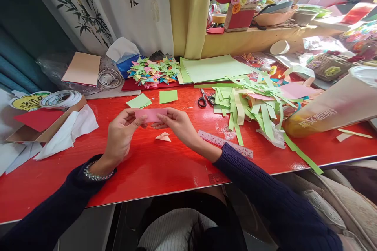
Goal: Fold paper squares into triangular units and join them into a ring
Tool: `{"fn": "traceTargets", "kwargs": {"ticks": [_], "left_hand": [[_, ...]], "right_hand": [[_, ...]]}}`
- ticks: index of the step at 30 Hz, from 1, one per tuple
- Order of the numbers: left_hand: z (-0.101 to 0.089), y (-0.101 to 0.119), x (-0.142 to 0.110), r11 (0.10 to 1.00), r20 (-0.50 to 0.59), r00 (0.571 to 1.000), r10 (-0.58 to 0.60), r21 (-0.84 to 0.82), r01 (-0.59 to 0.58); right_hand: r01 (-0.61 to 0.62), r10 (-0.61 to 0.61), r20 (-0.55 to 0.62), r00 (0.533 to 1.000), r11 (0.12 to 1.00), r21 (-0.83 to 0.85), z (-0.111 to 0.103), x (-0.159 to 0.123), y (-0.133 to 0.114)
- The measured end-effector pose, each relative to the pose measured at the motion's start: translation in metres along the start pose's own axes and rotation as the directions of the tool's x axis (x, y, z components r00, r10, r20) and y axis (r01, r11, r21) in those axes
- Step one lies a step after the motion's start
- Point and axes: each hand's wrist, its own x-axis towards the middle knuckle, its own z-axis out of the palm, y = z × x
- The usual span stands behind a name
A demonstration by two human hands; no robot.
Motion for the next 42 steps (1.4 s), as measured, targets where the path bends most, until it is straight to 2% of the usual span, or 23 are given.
{"fn": "traceTargets", "kwargs": {"ticks": [6, 17, 19, 21, 22, 23, 25, 26, 27, 29, 33, 35, 36, 37, 38, 39, 40, 41, 42], "left_hand": [[0.000, -0.002, 0.000, 1.000, 0.004, 1.000, -0.011, -0.007, 0.011], [0.001, -0.001, 0.000, 0.993, 0.003, 0.997, -0.076, 0.091, 0.075], [0.000, -0.002, -0.001, 0.986, -0.012, 0.998, -0.055, 0.159, 0.056], [-0.004, -0.003, -0.002, 0.951, -0.036, 0.997, 0.066, 0.305, -0.052], [-0.007, -0.004, -0.003, 0.899, -0.024, 0.984, 0.177, 0.412, -0.152], [-0.010, -0.005, -0.003, 0.806, 0.029, 0.951, 0.308, 0.523, -0.277], [-0.018, -0.006, -0.003, 0.526, 0.256, 0.822, 0.509, 0.663, -0.533], [-0.021, -0.006, -0.003, 0.394, 0.386, 0.749, 0.538, 0.671, -0.628], [-0.023, -0.006, -0.002, 0.298, 0.497, 0.691, 0.525, 0.652, -0.697], [-0.026, -0.006, -0.002, 0.210, 0.636, 0.625, 0.453, 0.605, -0.768], [-0.020, -0.004, -0.001, 0.168, 0.717, 0.582, 0.384, 0.566, -0.807], [-0.015, -0.003, -0.002, 0.234, 0.694, 0.597, 0.403, 0.552, -0.800], [-0.012, -0.002, -0.002, 0.312, 0.655, 0.634, 0.411, 0.553, -0.773], [-0.010, -0.001, -0.002, 0.416, 0.590, 0.699, 0.403, 0.562, -0.715], [-0.009, 0.000, -0.002, 0.537, 0.500, 0.783, 0.370, 0.573, -0.620], [-0.007, 0.001, -0.002, 0.656, 0.395, 0.865, 0.309, 0.570, -0.495], [-0.006, 0.002, -0.002, 0.755, 0.297, 0.928, 0.226, 0.548, -0.360], [-0.005, 0.002, -0.002, 0.824, 0.224, 0.965, 0.136, 0.515, -0.235], [-0.004, 0.001, -0.001, 0.869, 0.180, 0.982, 0.060, 0.475, -0.140]], "right_hand": [[-0.015, 0.015, -0.012, 1.000, 0.999, -0.042, 0.000, -0.001, -0.002], [-0.015, 0.008, -0.064, 0.998, 0.994, -0.106, -0.002, 0.003, 0.003], [-0.062, 0.057, -0.088, 0.995, 0.996, -0.063, -0.004, 0.004, 0.003], [-0.182, 0.184, -0.090, 0.979, 0.983, 0.033, -0.004, 0.004, 0.001], [-0.257, 0.263, -0.064, 0.963, 0.962, 0.087, -0.004, 0.003, 0.000], [-0.329, 0.333, -0.014, 0.943, 0.935, 0.135, -0.003, 0.001, -0.001], [-0.403, 0.392, 0.095, 0.915, 0.892, 0.203, 0.001, -0.001, -0.004], [-0.398, 0.379, 0.127, 0.917, 0.889, 0.225, 0.002, -0.002, -0.004], [-0.376, 0.353, 0.137, 0.926, 0.895, 0.237, 0.004, -0.003, -0.004], [-0.326, 0.311, 0.096, 0.945, 0.915, 0.238, 0.006, -0.003, -0.004], [-0.298, 0.305, -0.026, 0.952, 0.944, 0.141, 0.002, 0.000, -0.003], [-0.292, 0.297, -0.065, 0.953, 0.954, 0.075, -0.001, 0.001, -0.003], [-0.288, 0.290, -0.074, 0.954, 0.957, 0.045, -0.002, 0.001, -0.003], [-0.285, 0.286, -0.071, 0.956, 0.958, 0.018, -0.003, 0.001, -0.003], [-0.283, 0.282, -0.061, 0.957, 0.959, -0.007, -0.003, 0.001, -0.003], [-0.281, 0.279, -0.044, 0.959, 0.959, -0.033, -0.004, 0.001, -0.003], [-0.281, 0.280, -0.024, 0.960, 0.958, -0.061, -0.004, 0.001, -0.003], [-0.282, 0.283, -0.002, 0.959, 0.955, -0.091, -0.004, 0.001, -0.003], [-0.282, 0.287, 0.022, 0.958, 0.951, -0.122, -0.004, 0.000, -0.002]]}}
